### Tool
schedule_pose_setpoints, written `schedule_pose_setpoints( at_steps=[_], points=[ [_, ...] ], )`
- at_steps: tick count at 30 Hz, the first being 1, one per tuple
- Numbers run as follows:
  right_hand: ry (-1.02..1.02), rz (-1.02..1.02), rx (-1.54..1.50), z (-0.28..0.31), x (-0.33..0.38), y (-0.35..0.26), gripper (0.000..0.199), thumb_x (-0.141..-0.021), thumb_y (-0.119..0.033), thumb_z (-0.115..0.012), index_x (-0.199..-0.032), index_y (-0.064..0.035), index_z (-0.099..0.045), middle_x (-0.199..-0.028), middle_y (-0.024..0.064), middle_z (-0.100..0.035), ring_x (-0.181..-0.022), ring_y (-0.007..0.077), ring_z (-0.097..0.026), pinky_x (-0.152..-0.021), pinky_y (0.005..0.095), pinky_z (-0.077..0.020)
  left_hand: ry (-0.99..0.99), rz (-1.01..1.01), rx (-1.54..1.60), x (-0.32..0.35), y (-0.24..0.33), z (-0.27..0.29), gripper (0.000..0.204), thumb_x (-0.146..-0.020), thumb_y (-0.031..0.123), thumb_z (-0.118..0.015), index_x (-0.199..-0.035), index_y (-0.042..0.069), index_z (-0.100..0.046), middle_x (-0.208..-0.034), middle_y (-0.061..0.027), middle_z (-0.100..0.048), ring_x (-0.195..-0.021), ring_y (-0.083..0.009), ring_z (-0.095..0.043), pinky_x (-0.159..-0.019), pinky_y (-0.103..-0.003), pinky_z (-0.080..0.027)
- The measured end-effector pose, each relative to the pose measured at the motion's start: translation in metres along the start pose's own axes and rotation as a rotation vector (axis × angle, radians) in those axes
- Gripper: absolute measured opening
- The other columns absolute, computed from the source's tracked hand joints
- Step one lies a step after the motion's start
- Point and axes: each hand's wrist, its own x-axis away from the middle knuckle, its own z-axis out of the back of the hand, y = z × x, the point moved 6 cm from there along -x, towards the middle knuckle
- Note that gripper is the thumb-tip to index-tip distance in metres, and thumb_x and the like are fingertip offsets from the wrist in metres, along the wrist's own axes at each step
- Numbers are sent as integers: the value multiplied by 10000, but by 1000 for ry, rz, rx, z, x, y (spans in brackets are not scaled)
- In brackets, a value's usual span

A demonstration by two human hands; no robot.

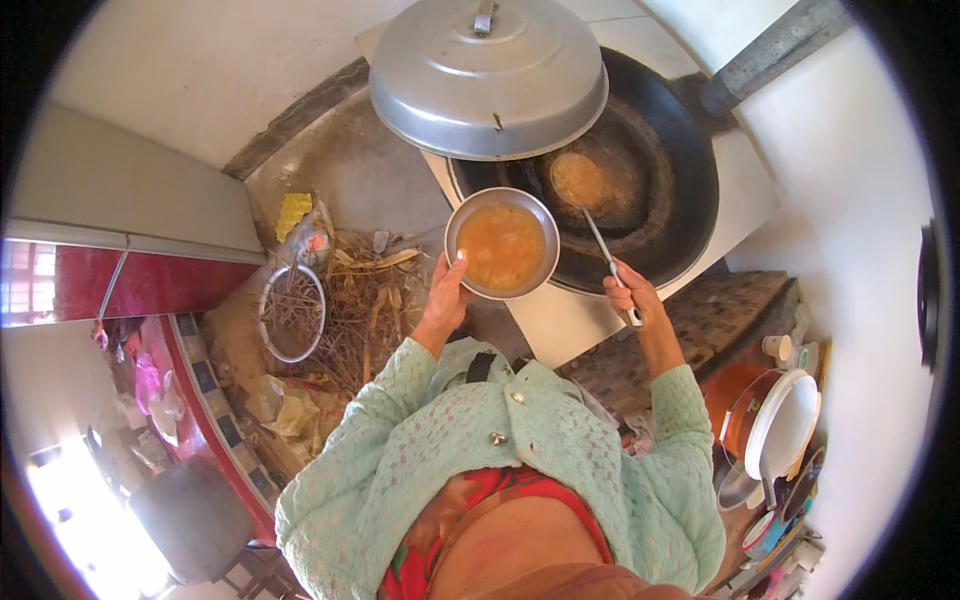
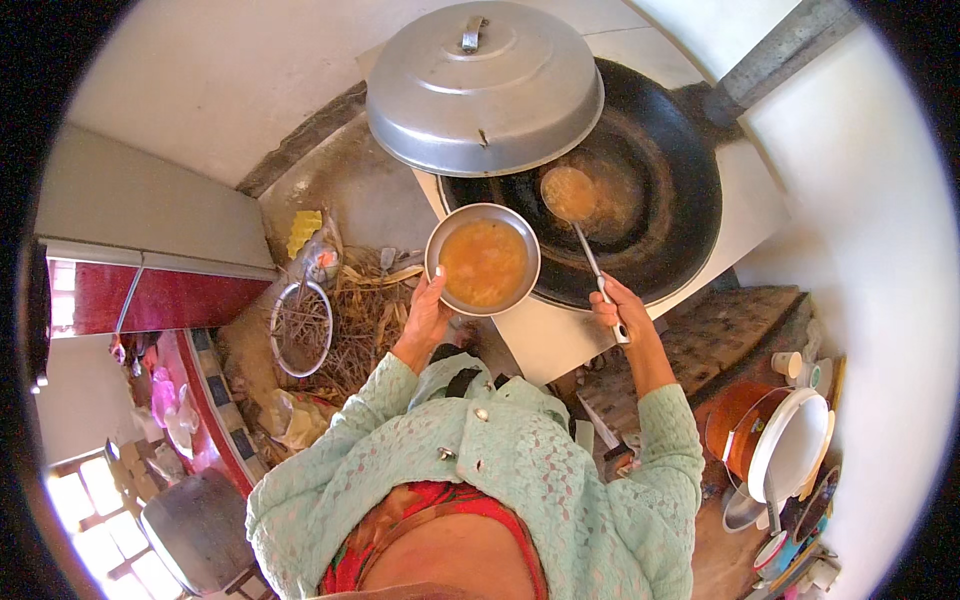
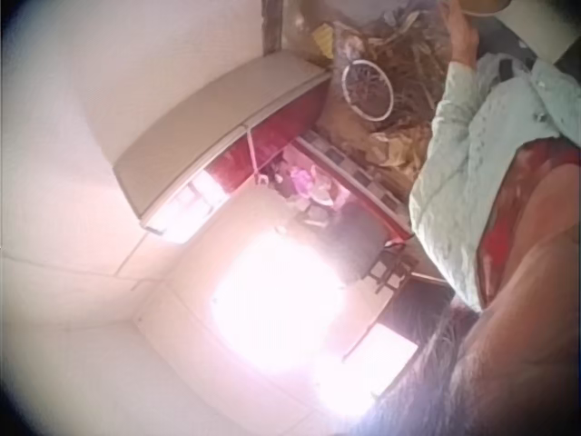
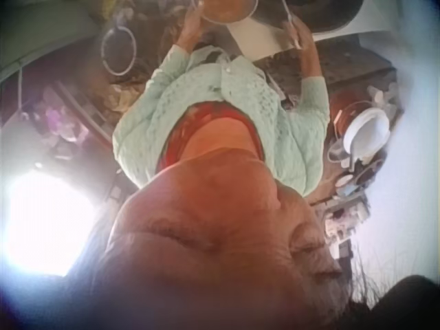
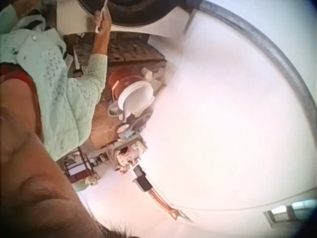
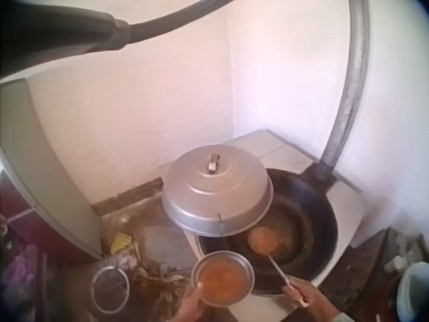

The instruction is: The person moves a chair, wipes a wooden table, and organizes bowls and chopsticks. They then scoop a thick orange soup from a large pot into a metal bowl and carry it outside.

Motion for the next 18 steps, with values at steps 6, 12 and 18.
schedule_pose_setpoints(
  at_steps=[6, 12, 18],
  points=[
    [13, 82, 28, -11, 44, 6, 351, -943, -113, -447, -1291, -85, -414, -759, 144, -495, -469, 73, -351, -330, 171, -293, -72, 33, -10, -5, -6, -22, 439, -917, 328, -515, -1258, 83, -383, -1171, -61, -523, -1010, -168, -570, -763, -357, -544],
    [-26, 93, -19, -19, 74, 9, 471, -943, -144, -461, -1382, -113, -292, -770, 152, -519, -474, 105, -403, -350, 217, -348, -96, 61, -40, -22, -23, -29, 486, -911, 343, -522, -1284, 74, -365, -1163, -71, -529, -1000, -172, -575, -750, -360, -549],
    [3, 192, 203, -47, 105, 4, 433, -939, -152, -468, -1358, -135, -359, -756, 107, -498, -453, 79, -360, -337, 187, -307, -122, 73, -54, -34, -35, -43, 512, -912, 365, -512, -1293, 59, -358, -1199, -86, -516, -1039, -197, -558, -790, -381, -534]
  ],
)
